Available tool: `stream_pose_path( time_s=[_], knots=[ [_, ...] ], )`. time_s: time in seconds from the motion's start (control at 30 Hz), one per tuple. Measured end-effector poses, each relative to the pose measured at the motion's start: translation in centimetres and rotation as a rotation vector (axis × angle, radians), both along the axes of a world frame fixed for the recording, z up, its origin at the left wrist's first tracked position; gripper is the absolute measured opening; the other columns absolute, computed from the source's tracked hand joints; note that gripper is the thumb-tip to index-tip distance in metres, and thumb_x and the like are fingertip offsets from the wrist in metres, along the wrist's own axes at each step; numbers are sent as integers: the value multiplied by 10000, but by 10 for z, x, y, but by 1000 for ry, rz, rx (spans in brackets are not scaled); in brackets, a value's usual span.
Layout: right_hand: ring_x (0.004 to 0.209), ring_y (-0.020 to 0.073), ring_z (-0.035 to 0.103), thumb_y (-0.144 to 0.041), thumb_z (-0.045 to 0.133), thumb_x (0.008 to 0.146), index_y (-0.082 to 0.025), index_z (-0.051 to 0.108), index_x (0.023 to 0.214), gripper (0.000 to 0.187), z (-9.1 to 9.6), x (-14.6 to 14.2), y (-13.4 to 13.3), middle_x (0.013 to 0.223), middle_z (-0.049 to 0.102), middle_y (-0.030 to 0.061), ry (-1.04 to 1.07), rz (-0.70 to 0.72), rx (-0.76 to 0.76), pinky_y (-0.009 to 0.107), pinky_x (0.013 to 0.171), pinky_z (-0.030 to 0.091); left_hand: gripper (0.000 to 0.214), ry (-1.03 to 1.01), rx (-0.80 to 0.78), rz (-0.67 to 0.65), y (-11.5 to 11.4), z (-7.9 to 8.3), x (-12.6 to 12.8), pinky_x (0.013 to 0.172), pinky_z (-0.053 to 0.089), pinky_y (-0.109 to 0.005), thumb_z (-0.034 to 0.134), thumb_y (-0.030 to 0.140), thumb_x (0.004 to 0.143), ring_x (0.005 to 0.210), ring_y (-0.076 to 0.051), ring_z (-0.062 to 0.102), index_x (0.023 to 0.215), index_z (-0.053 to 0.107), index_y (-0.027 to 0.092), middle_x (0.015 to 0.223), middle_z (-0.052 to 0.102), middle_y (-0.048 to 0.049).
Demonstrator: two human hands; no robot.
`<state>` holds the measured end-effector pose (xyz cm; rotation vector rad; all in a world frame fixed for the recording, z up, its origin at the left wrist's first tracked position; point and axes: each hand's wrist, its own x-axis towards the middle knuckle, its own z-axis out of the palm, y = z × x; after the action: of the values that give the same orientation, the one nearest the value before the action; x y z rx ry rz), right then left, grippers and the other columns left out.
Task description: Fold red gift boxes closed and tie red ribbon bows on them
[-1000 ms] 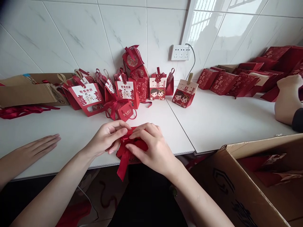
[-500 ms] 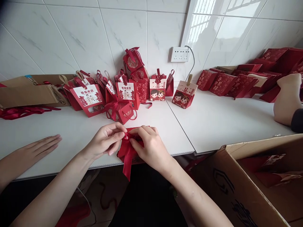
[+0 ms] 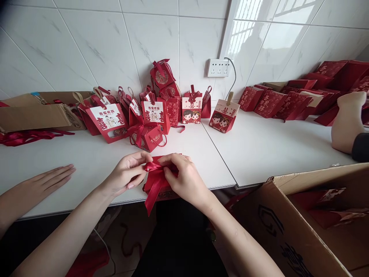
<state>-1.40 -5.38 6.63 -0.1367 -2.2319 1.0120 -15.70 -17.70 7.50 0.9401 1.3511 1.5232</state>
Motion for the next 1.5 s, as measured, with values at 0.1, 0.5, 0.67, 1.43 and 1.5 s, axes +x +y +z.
stream_pose_path(
  time_s=[0.1, 0.5, 0.67, 1.43, 1.5],
  knots=[
    [860, 156, 651, -35, 492, 809, -198, 607, 935, 237, 3, 1, 2, 918, 703, 18, -27, 47, -9, 323, 843, 454, 136, -22, 5, -53, -3, -2, -5, 285, 203, -124, 579, 139, 730, 291, 21, 377, 862, 574, 171, 727, 561, 54],
    [798, 146, 622, -35, 502, 806, -201, 610, 903, 220, 1, 1, 3, 850, 686, -3, -32, 28, 29, 326, 835, 422, 312, 140, -41, -112, 0, 1, -3, 309, 208, -143, 651, 430, 788, 266, 15, 342, 780, 519, 148, 625, 620, 23],
    [808, 151, 617, -38, 492, 813, -202, 607, 908, 222, 1, 1, 2, 859, 680, 6, -39, 35, 28, 334, 837, 416, 257, 121, -57, -128, 0, 0, -6, 308, 234, -141, 611, 403, 821, 272, 0, 386, 871, 530, 163, 643, 631, 27],
    [1108, 196, 602, -83, 418, 927, -125, 627, 1068, 255, -17, 41, -22, 1062, 698, 95, 152, 36, 716, 419, 1061, 384, 170, 508, -129, 71, 1, 14, 0, 371, 303, -175, 576, 333, 814, 390, -17, 378, 840, 575, 165, 760, 578, 11],
    [1078, 187, 623, -79, 416, 924, -118, 628, 1055, 253, -18, 42, -22, 1033, 712, 90, 212, 51, 681, 402, 1036, 429, 167, 570, -142, 83, -1, 15, 1, 384, 315, -181, 565, 326, 815, 405, -21, 386, 858, 580, 165, 803, 590, -1]
  ],
)
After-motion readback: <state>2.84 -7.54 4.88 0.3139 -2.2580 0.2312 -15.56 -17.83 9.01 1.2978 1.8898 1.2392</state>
